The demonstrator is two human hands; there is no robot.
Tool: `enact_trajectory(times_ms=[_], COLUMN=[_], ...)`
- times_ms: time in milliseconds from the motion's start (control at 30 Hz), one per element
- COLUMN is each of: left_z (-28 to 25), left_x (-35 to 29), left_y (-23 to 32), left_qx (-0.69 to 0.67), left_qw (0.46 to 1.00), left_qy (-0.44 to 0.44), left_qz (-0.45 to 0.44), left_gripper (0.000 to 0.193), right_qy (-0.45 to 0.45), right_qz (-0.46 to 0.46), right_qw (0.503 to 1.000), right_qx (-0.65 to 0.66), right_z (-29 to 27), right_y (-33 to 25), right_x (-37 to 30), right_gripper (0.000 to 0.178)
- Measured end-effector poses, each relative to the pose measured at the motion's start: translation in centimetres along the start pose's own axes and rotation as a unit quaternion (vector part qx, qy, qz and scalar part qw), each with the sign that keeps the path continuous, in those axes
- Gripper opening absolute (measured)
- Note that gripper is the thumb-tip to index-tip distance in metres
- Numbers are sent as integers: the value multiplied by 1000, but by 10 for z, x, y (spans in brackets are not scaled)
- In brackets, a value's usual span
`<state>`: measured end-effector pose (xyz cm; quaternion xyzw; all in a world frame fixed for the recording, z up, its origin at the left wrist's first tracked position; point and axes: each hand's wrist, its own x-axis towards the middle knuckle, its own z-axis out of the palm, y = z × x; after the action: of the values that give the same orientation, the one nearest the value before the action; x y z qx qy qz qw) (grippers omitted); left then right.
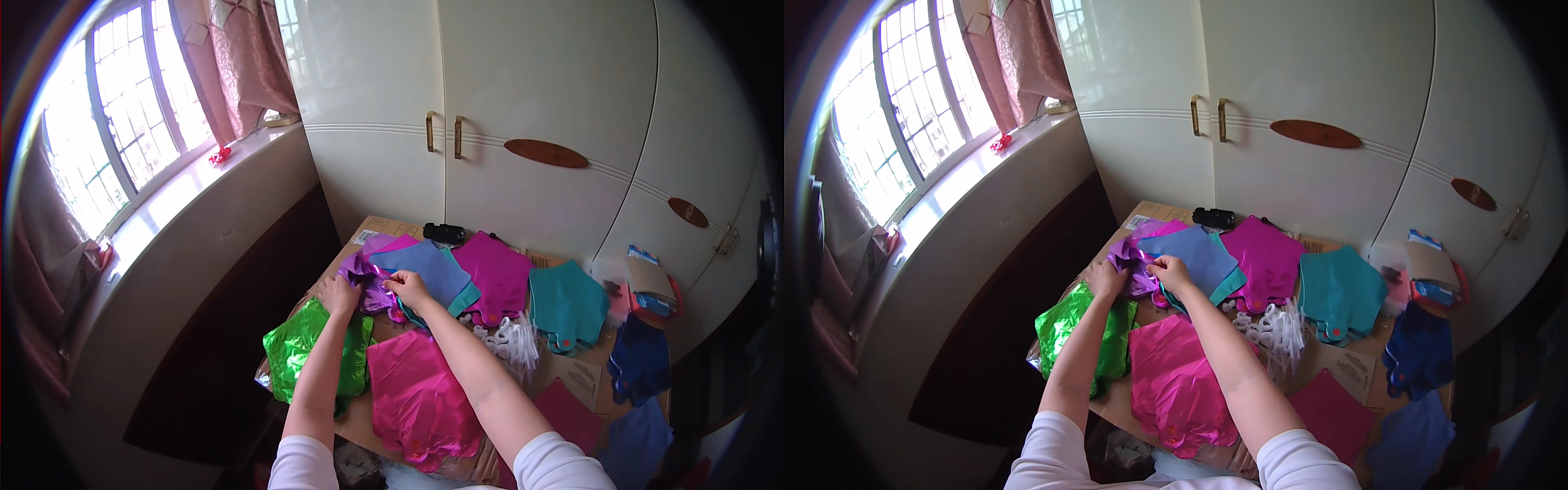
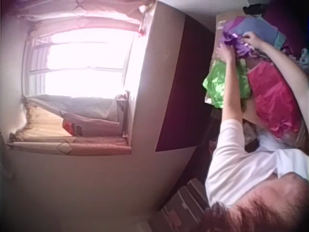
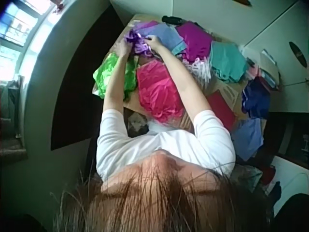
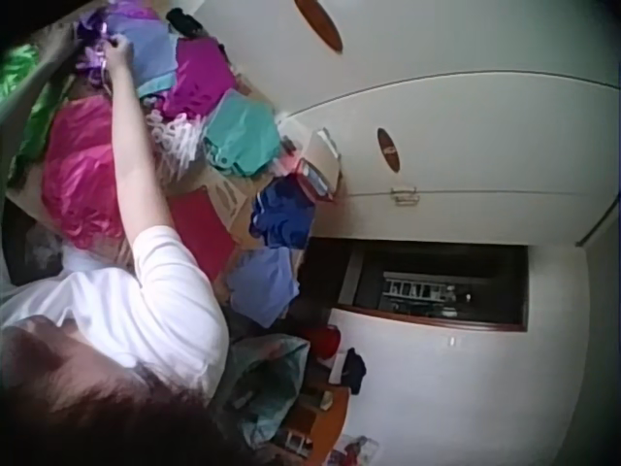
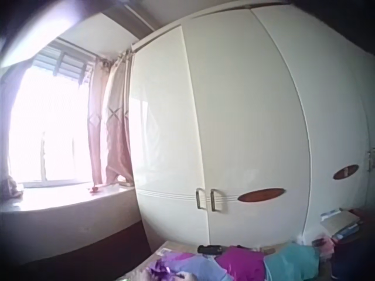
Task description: Manually packaging colorful fabric items into plastic bags with cardboard backing inserts.
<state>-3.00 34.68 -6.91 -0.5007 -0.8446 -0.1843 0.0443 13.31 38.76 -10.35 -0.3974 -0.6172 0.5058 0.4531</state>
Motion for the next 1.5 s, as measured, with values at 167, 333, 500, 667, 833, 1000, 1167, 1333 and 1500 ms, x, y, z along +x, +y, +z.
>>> enact_trajectory(times_ms=[167, 333, 500, 667, 833, 1000, 1167, 1333, 1500], left_z=[3, 14, 0, -8, -27, -86, -88, -92, -99], left_x=[2, -3, -6, -4, 1, -14, -66, -107, -121], left_y=[-16, -17, -8, -8, -33, -126, -220, -242, -234], left_qx=[-29, 43, 50, 40, -45, -97, -43, -102, -181], left_qw=[944, 950, 960, 960, 975, 982, 989, 989, 980], left_qy=[3, -25, -107, -136, -78, -106, -118, -90, -73], left_qz=[329, 307, 255, 241, 204, 122, 76, 55, 39], left_gripper=[30, 44, 45, 47, 45, 40, 45, 46, 40], right_qy=[15, 135, 344, 340, 129, -42, -195, -264, -251], right_qz=[11, -43, -133, -337, -494, -526, -450, -373, -383], right_qw=[1000, 985, 929, 839, 717, 647, 733, 776, 772], right_qx=[22, 103, 18, -260, -475, -550, -470, -435, -441], right_z=[-1, -30, -134, -164, -92, 37, 149, 192, 195], right_y=[-1, -22, -90, -205, -253, -220, -124, -82, -74], right_x=[3, 8, 10, -32, -58, -89, -150, -179, -184], right_gripper=[14, 15, 21, 10, 40, 6, 7, 7, 11])
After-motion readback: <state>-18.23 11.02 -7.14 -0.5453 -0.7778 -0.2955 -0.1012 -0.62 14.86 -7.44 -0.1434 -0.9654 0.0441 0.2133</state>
